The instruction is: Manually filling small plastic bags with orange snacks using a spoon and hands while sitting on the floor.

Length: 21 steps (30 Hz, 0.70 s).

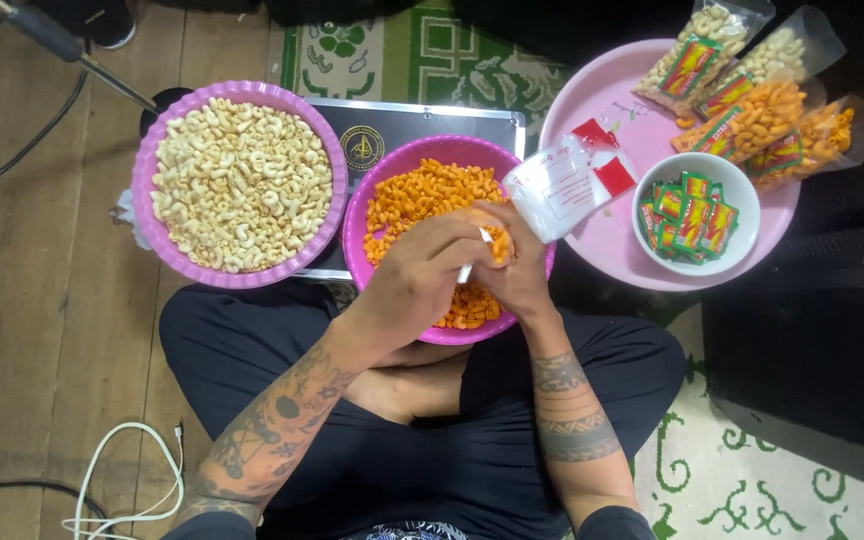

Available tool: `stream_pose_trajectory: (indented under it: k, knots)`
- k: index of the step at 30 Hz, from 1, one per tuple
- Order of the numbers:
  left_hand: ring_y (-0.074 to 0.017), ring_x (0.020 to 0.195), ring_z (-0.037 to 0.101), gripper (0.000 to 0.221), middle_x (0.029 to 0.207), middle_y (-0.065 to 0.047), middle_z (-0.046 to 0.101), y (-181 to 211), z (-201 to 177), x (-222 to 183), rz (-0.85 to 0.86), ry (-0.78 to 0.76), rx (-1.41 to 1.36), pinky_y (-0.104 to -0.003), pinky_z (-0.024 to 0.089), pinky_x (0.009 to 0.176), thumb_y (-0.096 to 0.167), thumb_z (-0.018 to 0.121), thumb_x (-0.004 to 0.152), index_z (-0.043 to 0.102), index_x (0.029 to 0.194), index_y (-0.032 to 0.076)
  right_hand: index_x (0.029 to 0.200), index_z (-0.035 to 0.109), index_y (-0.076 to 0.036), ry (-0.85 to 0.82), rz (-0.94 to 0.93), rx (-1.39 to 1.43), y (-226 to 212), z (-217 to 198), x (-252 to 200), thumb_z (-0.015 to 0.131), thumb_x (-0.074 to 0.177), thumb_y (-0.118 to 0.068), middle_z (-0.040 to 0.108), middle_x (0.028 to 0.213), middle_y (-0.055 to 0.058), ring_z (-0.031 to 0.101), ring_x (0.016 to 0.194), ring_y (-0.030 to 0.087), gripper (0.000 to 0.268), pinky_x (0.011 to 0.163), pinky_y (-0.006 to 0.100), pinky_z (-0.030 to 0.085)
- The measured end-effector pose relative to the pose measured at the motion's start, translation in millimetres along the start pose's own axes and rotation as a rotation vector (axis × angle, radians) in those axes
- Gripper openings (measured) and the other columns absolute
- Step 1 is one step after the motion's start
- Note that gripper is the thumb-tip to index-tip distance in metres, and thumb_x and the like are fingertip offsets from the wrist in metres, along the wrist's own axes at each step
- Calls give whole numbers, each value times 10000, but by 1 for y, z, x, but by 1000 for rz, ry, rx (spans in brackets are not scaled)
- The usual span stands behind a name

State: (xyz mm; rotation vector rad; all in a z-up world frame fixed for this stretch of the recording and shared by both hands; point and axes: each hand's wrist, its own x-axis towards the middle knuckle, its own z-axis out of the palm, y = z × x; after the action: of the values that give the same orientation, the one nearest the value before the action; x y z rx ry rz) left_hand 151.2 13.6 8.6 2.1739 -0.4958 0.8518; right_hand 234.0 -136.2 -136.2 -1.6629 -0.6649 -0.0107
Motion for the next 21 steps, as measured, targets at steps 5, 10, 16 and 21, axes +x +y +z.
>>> stream_pose_trajectory:
  k: [5, 10, 16, 21]
  knots:
    - [-292, 964, 701, 182, 987, -47, 684, -14, 12, -29, -115, 119, -47, -415, 592, 864, -9, 571, 1003, 723, 1043, 83, 1318, 651, -40, 44, -35, -20, 13, 0, -1, 888, 676, -170, 664, 1253, 205, 628, 1200, 387, 697, 1078, 519, 453]
    - [-319, 942, 692, 177, 971, -67, 659, -14, 17, -37, -135, 74, -68, -431, 596, 817, -11, 544, 1015, 698, 1065, 63, 1211, 668, -46, 62, -99, -129, 1, 7, -2, 795, 665, -93, 658, 1121, 179, 657, 1070, 385, 562, 1007, 461, 498]
    - [-301, 949, 692, 170, 987, -59, 648, -6, 6, -32, -138, 82, -18, -427, 602, 852, -12, 566, 1014, 687, 1110, 60, 1233, 562, -10, 111, -52, -98, 12, 15, -7, 853, 615, -152, 648, 1118, 193, 654, 1087, 357, 698, 1020, 471, 492]
    - [-341, 966, 684, 191, 980, -101, 630, -9, 5, -29, -125, 15, -35, -452, 599, 860, -53, 534, 1005, 668, 1110, 34, 1501, 279, 31, -55, -94, -7, 12, 18, -12, 710, 614, -119, 524, 1297, 204, 514, 1261, 367, 998, 1140, 553, 367]
